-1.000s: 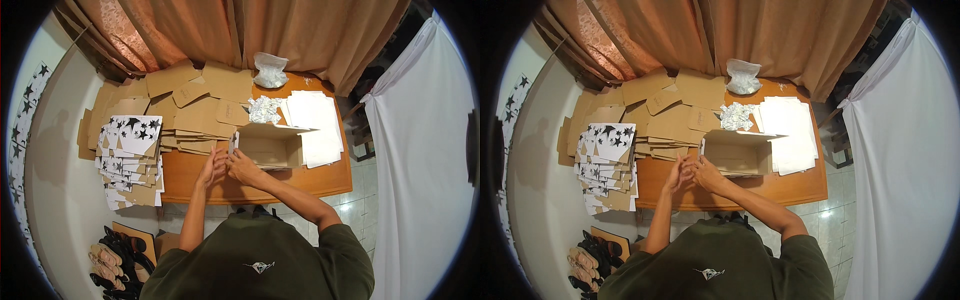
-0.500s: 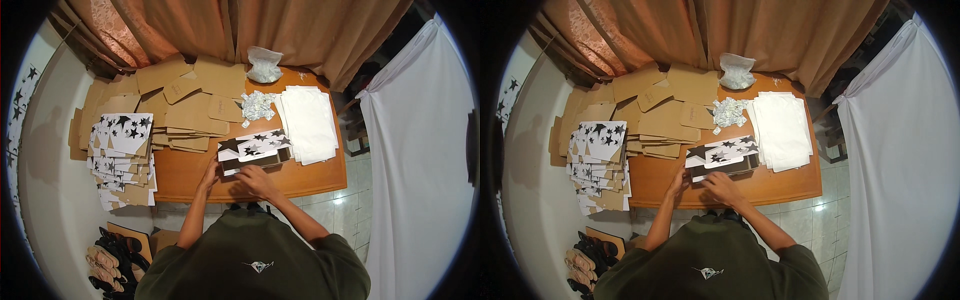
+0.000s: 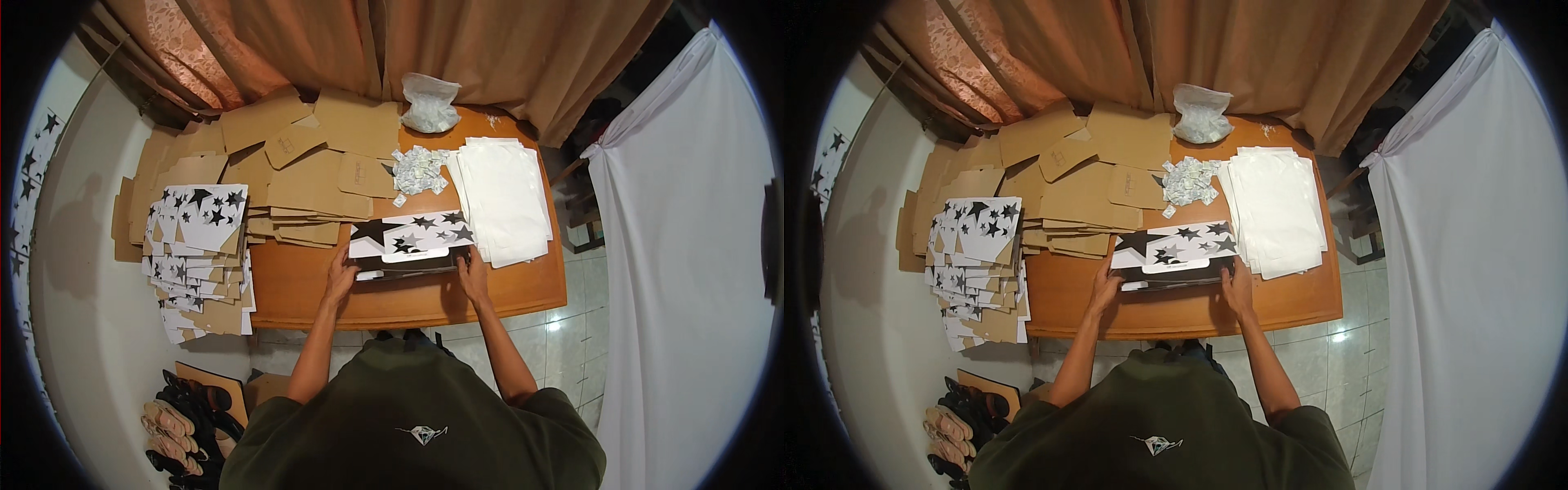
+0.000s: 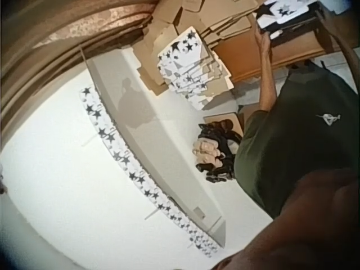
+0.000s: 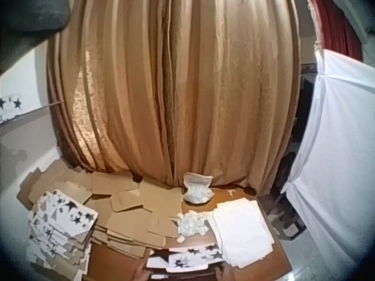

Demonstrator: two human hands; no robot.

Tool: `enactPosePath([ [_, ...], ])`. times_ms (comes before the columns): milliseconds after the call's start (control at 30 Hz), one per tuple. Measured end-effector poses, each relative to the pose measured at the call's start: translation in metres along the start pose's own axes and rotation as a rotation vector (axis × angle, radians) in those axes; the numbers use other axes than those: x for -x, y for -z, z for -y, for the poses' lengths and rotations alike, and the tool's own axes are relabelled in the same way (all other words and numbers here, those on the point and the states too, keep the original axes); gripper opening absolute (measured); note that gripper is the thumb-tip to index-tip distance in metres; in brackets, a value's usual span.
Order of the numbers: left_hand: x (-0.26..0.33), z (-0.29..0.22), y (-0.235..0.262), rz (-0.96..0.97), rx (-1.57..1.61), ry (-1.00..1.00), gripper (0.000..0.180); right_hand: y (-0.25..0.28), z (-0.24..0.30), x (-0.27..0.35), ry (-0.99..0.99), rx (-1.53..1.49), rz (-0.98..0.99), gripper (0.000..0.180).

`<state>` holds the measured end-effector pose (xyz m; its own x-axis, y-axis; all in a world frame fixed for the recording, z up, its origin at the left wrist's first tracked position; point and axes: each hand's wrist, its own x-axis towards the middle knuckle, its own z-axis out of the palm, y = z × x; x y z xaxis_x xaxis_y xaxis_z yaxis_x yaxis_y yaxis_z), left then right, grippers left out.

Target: The person is assembling cardboard shoe boxes from flat templates, lining them with tissue paper, and stacking the completed boxes on a wall shelf.

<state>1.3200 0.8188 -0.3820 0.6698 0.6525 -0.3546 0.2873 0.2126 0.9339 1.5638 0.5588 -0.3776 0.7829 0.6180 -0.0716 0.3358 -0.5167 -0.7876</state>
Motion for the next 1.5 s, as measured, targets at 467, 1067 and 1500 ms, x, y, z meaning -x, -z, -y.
enactPosePath([
  [467,0.003,0.006,0.015,0.015,-0.235,0.053,0.058,0.002,0.017,0.031,-0.079,-0.09,0.067,0.06],
  [1067,-0.088,-0.033,0.013,-0.019,-0.226,-0.212,0.024,0.001,-0.009,-0.081,0.061,-0.255,-0.078,0.028],
  [1500,-0.134,-0.005,0.004,-0.133,-0.291,0.08,0.03,-0.015,-0.004,-0.105,-0.316,-0.171,-0.1,0.042],
])
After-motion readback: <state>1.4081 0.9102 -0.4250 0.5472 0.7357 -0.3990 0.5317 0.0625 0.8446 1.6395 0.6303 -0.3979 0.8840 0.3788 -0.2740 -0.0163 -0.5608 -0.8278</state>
